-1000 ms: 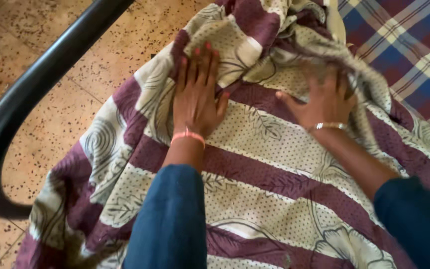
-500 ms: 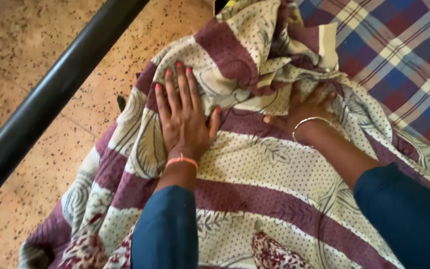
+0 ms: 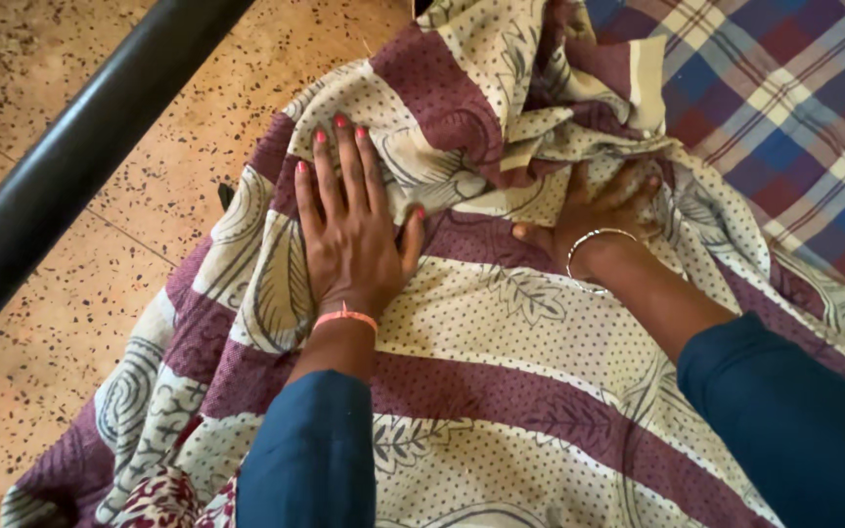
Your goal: The person spreads a patterned bedsheet over a plaid-covered cot, smoothing and aligning it by hand. The person then folds the sheet neatly on the cot surface.
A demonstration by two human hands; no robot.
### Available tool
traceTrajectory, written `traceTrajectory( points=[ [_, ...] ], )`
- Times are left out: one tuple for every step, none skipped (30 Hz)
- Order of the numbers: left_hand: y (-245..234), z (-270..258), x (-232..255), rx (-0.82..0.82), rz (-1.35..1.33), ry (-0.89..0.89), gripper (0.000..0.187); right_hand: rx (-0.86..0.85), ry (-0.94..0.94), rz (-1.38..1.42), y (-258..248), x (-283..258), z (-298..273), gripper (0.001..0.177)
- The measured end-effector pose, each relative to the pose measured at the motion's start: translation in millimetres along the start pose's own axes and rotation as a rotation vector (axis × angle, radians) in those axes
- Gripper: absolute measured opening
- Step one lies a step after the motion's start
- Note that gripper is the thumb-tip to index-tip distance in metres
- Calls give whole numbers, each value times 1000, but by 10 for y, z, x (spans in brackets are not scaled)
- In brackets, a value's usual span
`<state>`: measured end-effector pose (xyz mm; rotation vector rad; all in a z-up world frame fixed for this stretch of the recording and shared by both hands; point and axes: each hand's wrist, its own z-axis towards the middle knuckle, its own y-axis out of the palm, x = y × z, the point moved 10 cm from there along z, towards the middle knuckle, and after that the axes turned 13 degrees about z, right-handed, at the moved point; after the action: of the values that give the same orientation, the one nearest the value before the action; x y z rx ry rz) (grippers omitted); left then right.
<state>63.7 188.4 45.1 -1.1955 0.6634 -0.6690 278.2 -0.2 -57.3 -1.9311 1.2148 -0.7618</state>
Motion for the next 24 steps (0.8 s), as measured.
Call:
traceTrajectory(
  points=[
    [-17,3,0,11,-11,-3,88,-26,32,77,25,25,-1,127],
    [-38,-30,-19,16,-17,-8,88,12,-25,-6,7,-45,-26,126],
    [-56,-66,-35,21,-23,-13,88,51,-81,-88,-5,-118,-56,126],
    [-41,-41,-5,14,-32,-15,88,100,-117,-167,-59,-123,-64,126],
    [-24,-27,12,7,-40,-17,88,70,-71,-85,-40,-41,-57,124],
    [-6,-16,-2,2,-42,-24,88,43,-34,-1,-17,-17,-36,123],
    [6,1,-5,9,-30,-26,88,17,4,83,11,10,-16,122],
    [26,-28,-10,5,-21,-27,88,36,-24,28,24,-11,-19,122],
    [52,-50,-17,1,-12,-28,87,55,-53,-27,28,-36,-3,122],
    [77,-47,-23,3,7,-25,87,78,-81,-80,20,-57,25,122],
    [104,-36,-27,5,27,-23,86,71,-127,-128,37,-92,62,117],
    [132,-50,-20,0,44,-22,86,58,-173,-181,67,-109,89,112],
    [159,-59,-6,-5,50,-17,85,44,-219,-234,116,-119,92,107],
    [180,-47,-6,-7,62,-17,84,56,-232,-245,119,-121,110,108],
    [190,-46,0,-10,73,-18,83,68,-244,-256,114,-121,116,109],
    [189,-46,-1,-14,71,-23,83,84,-262,-264,93,-155,120,111],
    [174,-54,15,-18,69,-28,83,103,-243,-276,57,-127,107,110],
    [145,-38,-24,-14,79,-24,83,126,-225,-270,40,-148,78,110],
    [112,-24,-85,-5,84,-29,83,149,-207,-264,27,-198,58,109],
    [92,-38,-62,-4,68,-30,83,144,-207,-255,43,-175,21,110],
    [79,-53,-47,-2,53,-31,83,139,-207,-246,74,-165,-13,111],
    [78,-52,-29,-3,69,-31,83,145,-211,-247,38,-169,-6,112],
    [85,-49,-28,-5,84,-31,83,139,-198,-265,31,-156,3,113],
    [103,-2,-9,2,98,-26,83,140,-178,-277,5,-142,44,115]
  ],
)
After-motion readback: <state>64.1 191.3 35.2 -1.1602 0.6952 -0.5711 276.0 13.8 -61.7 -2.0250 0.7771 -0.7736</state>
